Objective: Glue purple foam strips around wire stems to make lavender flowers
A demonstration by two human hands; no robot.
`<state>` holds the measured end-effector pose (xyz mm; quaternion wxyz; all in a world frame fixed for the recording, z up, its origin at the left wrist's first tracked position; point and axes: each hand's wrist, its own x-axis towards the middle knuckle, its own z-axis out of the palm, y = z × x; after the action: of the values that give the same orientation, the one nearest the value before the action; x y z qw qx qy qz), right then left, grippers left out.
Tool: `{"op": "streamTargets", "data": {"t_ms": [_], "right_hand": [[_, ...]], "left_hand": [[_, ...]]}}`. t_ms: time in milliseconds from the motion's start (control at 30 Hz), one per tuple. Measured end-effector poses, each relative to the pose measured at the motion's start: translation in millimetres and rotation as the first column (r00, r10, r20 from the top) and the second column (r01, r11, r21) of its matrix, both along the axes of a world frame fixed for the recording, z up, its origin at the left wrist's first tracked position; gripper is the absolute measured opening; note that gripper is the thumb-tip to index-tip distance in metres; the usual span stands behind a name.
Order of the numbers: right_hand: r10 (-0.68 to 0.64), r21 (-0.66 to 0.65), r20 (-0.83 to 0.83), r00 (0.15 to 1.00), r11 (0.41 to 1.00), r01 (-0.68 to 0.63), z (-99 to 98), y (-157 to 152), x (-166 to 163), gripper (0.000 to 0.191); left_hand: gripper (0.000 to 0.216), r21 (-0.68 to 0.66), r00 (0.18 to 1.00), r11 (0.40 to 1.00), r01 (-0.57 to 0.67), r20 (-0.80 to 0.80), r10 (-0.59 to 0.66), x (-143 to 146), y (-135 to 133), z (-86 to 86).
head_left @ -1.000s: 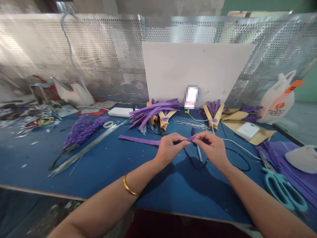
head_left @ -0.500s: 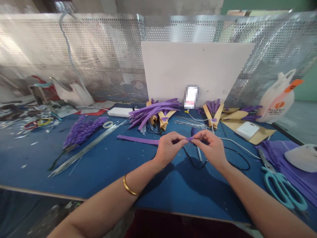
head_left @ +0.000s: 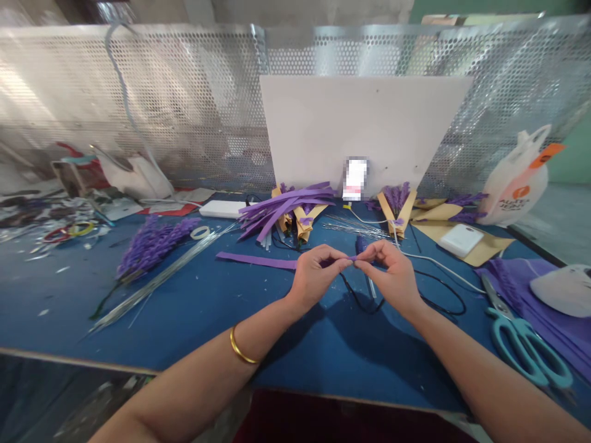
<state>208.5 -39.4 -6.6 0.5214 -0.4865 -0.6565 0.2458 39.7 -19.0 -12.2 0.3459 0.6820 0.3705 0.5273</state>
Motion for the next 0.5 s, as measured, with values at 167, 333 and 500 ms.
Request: {"op": "streamTargets", "data": {"t_ms": [167, 333, 500], "right_hand": [[-0.011, 0.005, 0.017, 1.0, 1.0, 0.011, -0.2, -0.6, -1.0, 0.016], [0.007, 0.005, 0.025, 1.0, 1.0, -0.007, 0.8, -3.0, -3.4, 0.017], [0.007, 0.007, 0.024, 1.0, 1.0, -0.007, 1.0, -4.3, -4.6, 0.019]], "left_hand": [[0.009, -0.001, 1.0, 1.0, -0.002, -0.008, 0.002, 0.3, -1.3, 1.3], [0.009, -0.021, 1.0, 1.0, 0.007, -0.002, -0.007, 0.2, -1.1, 2.2], [0.011, -0.077, 0.999, 0.997, 0.028, 0.038, -0.025, 1.7, -1.3, 2.1]]}}
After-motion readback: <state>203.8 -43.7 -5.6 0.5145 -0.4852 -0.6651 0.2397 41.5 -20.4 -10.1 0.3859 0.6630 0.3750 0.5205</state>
